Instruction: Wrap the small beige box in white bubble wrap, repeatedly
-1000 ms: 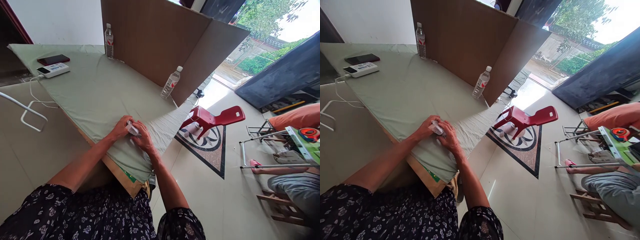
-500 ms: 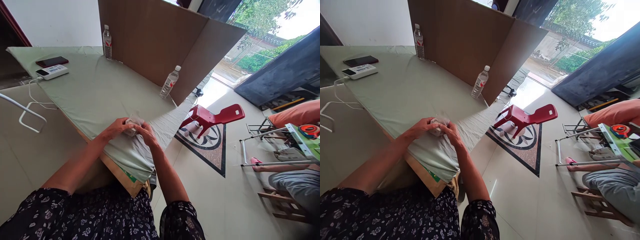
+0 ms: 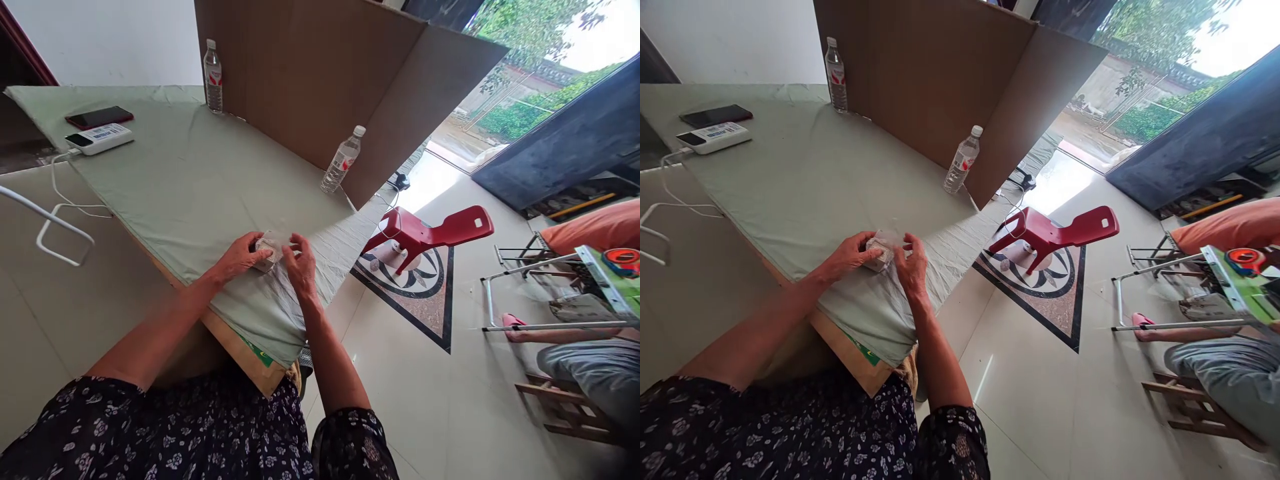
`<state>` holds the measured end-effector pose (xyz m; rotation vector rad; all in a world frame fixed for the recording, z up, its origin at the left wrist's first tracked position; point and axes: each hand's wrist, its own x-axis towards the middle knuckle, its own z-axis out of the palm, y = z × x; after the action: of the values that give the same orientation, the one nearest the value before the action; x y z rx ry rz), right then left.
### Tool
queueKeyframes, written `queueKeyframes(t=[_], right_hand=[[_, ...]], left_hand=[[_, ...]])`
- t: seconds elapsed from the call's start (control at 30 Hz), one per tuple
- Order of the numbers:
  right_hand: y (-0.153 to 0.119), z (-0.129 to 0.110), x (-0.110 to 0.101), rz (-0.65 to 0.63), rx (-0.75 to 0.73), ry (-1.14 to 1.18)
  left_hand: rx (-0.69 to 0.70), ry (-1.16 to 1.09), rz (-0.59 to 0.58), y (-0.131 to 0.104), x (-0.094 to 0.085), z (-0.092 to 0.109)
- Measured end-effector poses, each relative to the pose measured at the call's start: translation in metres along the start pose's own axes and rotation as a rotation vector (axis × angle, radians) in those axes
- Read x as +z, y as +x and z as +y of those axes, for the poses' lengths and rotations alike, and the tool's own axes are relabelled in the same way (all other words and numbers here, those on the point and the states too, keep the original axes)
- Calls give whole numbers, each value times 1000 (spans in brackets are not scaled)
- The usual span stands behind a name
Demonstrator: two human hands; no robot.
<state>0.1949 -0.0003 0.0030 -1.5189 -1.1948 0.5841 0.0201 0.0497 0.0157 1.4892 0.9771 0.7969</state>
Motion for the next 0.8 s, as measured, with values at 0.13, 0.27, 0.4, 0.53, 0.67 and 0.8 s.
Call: queueKeyframes(t=[0.13, 0.27, 0.4, 0.53, 0.67, 0.8], right_hand=[[-14, 2, -8, 10, -156, -99], [-14, 2, -3, -110, -218, -130], [-6, 1, 3, -164, -225, -158], [-3, 1, 4, -220, -162, -103], [-2, 0, 4, -263, -121, -114], [-4, -3, 4, -201, -214, -263]], left_hand=[[15, -46, 61, 1, 4, -11], [38, -71, 31, 1, 6, -16], [29, -97, -4, 1, 5, -15], [43, -102, -42, -1, 3, -11], [38, -92, -62, -2, 2, -10], [26, -130, -49, 1, 3, -11]])
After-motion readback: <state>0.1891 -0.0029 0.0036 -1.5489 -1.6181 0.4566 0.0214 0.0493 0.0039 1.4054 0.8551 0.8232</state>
